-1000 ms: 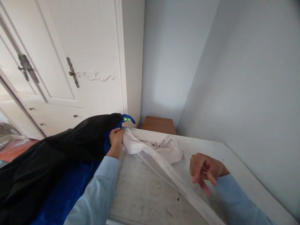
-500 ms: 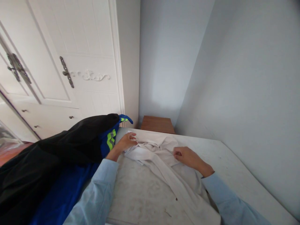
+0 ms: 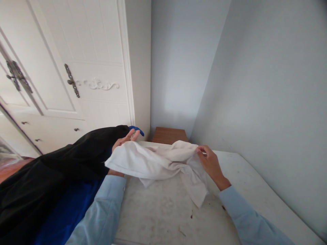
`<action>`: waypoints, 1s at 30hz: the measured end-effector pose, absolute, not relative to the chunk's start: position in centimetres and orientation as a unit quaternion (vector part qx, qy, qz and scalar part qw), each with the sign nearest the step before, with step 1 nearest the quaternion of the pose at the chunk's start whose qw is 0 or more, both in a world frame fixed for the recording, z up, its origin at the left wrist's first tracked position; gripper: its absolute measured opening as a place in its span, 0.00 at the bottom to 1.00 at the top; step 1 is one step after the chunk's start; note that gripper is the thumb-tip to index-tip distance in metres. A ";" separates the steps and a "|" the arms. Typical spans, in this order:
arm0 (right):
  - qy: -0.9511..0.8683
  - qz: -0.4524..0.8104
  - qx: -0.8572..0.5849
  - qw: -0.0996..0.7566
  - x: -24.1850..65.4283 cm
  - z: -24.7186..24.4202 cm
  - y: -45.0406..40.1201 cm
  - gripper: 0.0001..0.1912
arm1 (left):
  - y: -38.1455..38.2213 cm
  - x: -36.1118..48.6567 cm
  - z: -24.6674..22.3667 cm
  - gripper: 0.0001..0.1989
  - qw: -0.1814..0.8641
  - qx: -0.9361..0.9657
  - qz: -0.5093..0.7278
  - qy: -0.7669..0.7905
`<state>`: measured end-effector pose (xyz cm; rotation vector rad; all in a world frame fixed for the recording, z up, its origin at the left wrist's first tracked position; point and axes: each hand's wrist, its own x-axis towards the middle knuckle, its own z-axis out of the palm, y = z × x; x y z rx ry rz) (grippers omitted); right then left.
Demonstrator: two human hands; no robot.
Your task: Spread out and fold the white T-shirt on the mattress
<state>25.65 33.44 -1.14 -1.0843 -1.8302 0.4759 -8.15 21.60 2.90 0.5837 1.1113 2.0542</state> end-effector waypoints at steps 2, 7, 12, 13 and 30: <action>-0.774 0.210 -0.416 0.428 24.9 -1.7 33.0 0.20 | 22.2 -8.2 2.6 0.23 0.464 0.242 0.756 0.394; -0.851 0.290 -0.326 0.294 23.5 -2.9 30.9 0.25 | 22.5 -7.4 2.2 0.27 0.539 0.273 0.724 0.332; -0.920 0.251 -0.249 0.169 23.2 -2.9 29.1 0.36 | 21.1 -6.4 1.8 0.27 0.525 0.259 0.756 0.294; -0.927 0.236 -0.243 0.160 23.2 -2.9 28.9 0.33 | 20.7 -6.1 1.6 0.27 0.523 0.247 0.761 0.294; -0.909 0.039 -0.403 0.101 33.2 -3.6 21.8 0.34 | 5.4 -0.3 -5.3 0.35 0.234 0.163 0.776 0.563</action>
